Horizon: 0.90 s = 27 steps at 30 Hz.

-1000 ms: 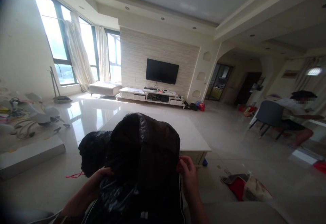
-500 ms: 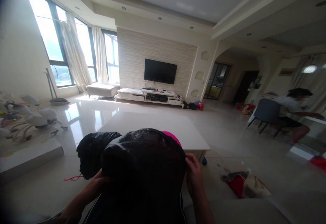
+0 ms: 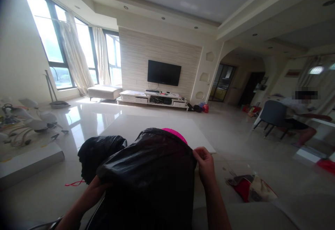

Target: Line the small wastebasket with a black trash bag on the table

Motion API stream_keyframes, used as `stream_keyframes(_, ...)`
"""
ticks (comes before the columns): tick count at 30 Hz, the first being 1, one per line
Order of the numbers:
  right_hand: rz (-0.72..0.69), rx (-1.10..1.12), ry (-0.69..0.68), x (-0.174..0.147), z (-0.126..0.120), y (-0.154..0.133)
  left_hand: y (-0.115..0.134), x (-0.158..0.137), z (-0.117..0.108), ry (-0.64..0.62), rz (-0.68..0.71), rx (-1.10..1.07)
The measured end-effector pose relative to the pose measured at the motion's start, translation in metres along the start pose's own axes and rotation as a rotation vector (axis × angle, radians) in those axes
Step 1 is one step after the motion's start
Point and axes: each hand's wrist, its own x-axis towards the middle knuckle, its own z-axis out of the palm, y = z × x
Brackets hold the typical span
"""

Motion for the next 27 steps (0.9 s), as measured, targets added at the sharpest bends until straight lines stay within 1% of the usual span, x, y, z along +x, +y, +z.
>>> stream_keyframes(1,-0.011,0.007,0.042,0.001,0.0,0.001,0.001,-0.001,0.001,0.0,-0.003,-0.003)
stream_keyframes(3,-0.012,0.01,0.056,0.004,-0.001,0.002,0.004,-0.002,0.002,-0.005,-0.008,-0.012)
stream_keyframes(8,-0.018,-0.012,-0.049,0.008,0.002,-0.007,0.004,-0.003,0.006,-0.034,-0.009,-0.046)
stream_keyframes(9,-0.027,-0.034,-0.051,0.009,0.004,-0.009,0.003,-0.002,0.007,-0.035,-0.007,-0.05)
stream_keyframes(11,-0.054,-0.096,0.006,0.011,0.008,-0.01,-0.001,-0.001,0.007,-0.034,-0.004,-0.045)
stream_keyframes(14,-0.121,-0.162,0.146,0.011,0.009,-0.008,-0.01,0.001,0.005,-0.05,-0.015,0.0)
stream_keyframes(15,-0.137,-0.171,0.17,0.01,0.009,-0.007,-0.013,0.001,0.004,-0.062,-0.019,0.019)
stream_keyframes(17,-0.148,-0.167,0.174,0.002,0.006,-0.007,-0.018,0.003,0.003,-0.081,-0.031,0.054)
stream_keyframes(19,-0.143,-0.14,0.144,-0.012,0.005,-0.009,-0.02,0.004,0.003,-0.083,-0.049,0.072)
stream_keyframes(21,-0.111,-0.082,0.077,-0.029,0.007,-0.009,-0.018,0.003,0.007,-0.067,-0.068,0.074)
stream_keyframes(24,-0.004,-0.032,-0.094,-0.052,0.016,-0.006,-0.009,-0.001,0.015,-0.061,-0.073,0.053)
stream_keyframes(27,0.04,-0.088,-0.258,-0.062,0.026,0.0,0.003,-0.007,0.023,-0.063,-0.047,0.049)
